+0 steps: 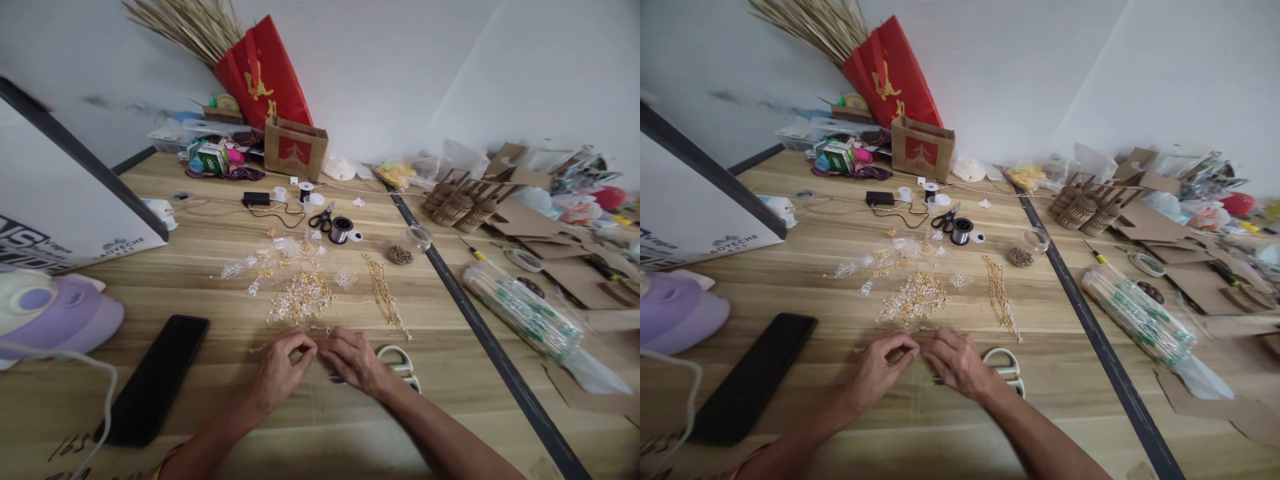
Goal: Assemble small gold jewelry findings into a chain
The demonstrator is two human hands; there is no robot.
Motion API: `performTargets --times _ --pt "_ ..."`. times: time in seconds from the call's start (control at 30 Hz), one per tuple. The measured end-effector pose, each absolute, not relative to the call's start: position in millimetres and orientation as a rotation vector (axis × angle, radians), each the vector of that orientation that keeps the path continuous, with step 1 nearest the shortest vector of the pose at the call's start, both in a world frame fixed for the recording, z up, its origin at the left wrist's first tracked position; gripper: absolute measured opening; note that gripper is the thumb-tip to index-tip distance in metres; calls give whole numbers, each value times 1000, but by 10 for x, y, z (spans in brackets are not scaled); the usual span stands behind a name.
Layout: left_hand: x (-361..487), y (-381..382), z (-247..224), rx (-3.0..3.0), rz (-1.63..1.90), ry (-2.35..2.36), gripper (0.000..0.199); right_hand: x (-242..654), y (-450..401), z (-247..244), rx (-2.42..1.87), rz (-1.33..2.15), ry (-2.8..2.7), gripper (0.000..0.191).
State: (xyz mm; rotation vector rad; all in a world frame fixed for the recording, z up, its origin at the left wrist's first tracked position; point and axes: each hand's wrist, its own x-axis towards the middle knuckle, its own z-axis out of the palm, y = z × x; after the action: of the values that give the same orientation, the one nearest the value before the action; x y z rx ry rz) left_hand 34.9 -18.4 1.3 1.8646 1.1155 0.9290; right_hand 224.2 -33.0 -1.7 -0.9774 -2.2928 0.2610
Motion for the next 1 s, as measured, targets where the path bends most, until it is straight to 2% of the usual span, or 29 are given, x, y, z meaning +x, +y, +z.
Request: performTargets --times 0.27,0.37,0.53,0.77,1.0 --pt "352 -169 38 1883 890 1133 15 2241 -334 -51 -1018 281 -2282 18" --pt "346 -148 54 1884 893 1125 15 2249 -318 -35 -1025 398 -2225 17" --pt "321 -118 45 1886 923 1103 14 2289 -253 23 -1112 679 -1842 15" --pt "318 -136 -4 1982 918 1037 13 2341 -174 34 -1245 920 -1487 20" --pt "335 -129 -26 2068 926 1009 15 2383 -135 -9 -1267 973 -1311 26"
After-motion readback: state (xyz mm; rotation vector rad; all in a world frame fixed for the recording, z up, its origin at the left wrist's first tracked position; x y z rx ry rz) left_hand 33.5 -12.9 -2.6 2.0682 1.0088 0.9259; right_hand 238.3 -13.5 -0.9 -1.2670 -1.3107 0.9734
